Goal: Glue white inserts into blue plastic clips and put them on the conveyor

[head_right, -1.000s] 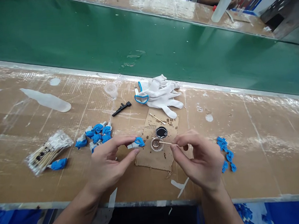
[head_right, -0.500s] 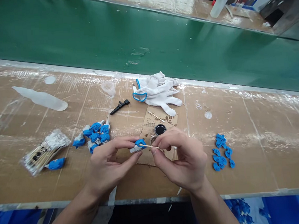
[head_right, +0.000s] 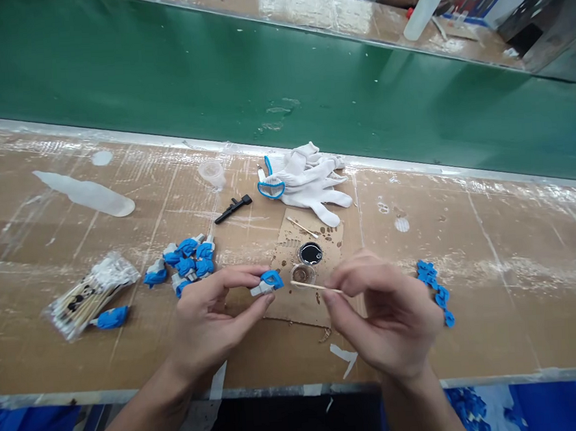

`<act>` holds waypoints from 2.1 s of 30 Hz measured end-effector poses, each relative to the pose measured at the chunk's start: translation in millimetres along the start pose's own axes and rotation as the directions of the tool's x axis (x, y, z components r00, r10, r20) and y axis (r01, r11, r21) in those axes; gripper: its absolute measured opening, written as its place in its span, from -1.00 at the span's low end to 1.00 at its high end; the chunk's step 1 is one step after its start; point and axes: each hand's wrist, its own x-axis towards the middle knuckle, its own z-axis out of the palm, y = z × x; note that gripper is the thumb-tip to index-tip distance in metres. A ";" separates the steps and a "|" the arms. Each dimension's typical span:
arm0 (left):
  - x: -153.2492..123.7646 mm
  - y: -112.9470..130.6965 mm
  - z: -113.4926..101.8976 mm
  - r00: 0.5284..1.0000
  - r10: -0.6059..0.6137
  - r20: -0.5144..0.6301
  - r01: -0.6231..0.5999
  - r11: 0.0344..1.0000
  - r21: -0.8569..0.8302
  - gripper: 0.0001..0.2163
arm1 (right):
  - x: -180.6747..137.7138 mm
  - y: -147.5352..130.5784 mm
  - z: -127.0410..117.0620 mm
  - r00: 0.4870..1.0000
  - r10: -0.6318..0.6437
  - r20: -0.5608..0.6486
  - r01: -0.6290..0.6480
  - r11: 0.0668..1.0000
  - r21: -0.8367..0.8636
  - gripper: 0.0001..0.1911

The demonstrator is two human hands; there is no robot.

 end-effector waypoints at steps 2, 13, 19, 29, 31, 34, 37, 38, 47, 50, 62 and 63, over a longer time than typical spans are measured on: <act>0.3 0.4 0.4 1.000 -0.011 -0.005 0.011 1.000 -0.022 -0.81 | -6.3 3.8 -11.7 1.000 0.024 0.015 -0.023 0.998 -0.055 -0.69; -12.7 -11.8 -3.7 0.988 -0.151 -0.042 0.149 0.987 -0.057 -0.72 | -45.1 29.0 -55.6 0.992 0.123 0.008 -0.112 0.920 -0.375 -0.87; -13.0 -9.9 -3.7 0.990 -0.139 -0.012 0.138 0.988 -0.069 -0.67 | -69.1 56.5 -156.1 0.907 0.251 -0.337 -0.418 0.462 -0.782 -0.68; -9.6 -15.7 -4.2 0.996 -0.071 0.053 0.075 0.995 -0.064 -0.69 | -79.7 56.4 -144.8 0.916 0.363 -0.169 -0.334 0.458 -0.824 -0.61; -10.7 -16.0 -4.8 0.996 -0.067 0.061 0.070 0.996 -0.058 -0.69 | -81.6 54.2 -145.8 0.912 0.378 -0.157 -0.330 0.452 -0.829 -0.60; -11.5 -16.1 -5.7 0.995 -0.065 0.076 0.068 0.997 -0.036 -0.70 | -79.9 56.3 -147.2 0.895 0.427 -0.127 -0.328 0.439 -0.836 -0.64; -10.4 -15.3 -5.8 0.995 -0.053 0.083 0.054 0.998 -0.010 -0.71 | -76.8 60.3 -144.5 0.887 0.449 -0.110 -0.326 0.438 -0.838 -0.72; -9.8 -14.8 -5.7 0.995 -0.051 0.081 0.052 0.999 -0.009 -0.72 | -76.2 61.3 -142.6 0.886 0.450 -0.107 -0.324 0.439 -0.838 -0.74; -9.0 -12.2 -5.3 0.996 -0.018 0.089 0.019 1.000 -0.016 -0.70 | -68.2 70.6 -128.2 0.918 0.389 -0.080 -0.272 0.467 -0.841 -0.74; -7.1 -10.1 -3.2 0.996 -0.019 0.085 0.025 0.998 -0.065 -0.71 | -62.5 57.6 -118.5 0.936 0.339 -0.094 -0.272 0.527 -0.805 -0.74; 1.6 -3.5 -4.6 0.991 -0.081 0.108 0.118 0.905 -0.409 -0.64 | -7.1 -15.7 24.8 0.977 -0.014 0.212 0.059 0.976 -0.211 -0.84; 1.2 -3.3 -5.3 0.991 -0.062 0.122 0.109 0.897 -0.429 -0.61 | -5.4 -13.9 28.5 0.978 -0.016 0.209 0.060 0.977 -0.206 -0.86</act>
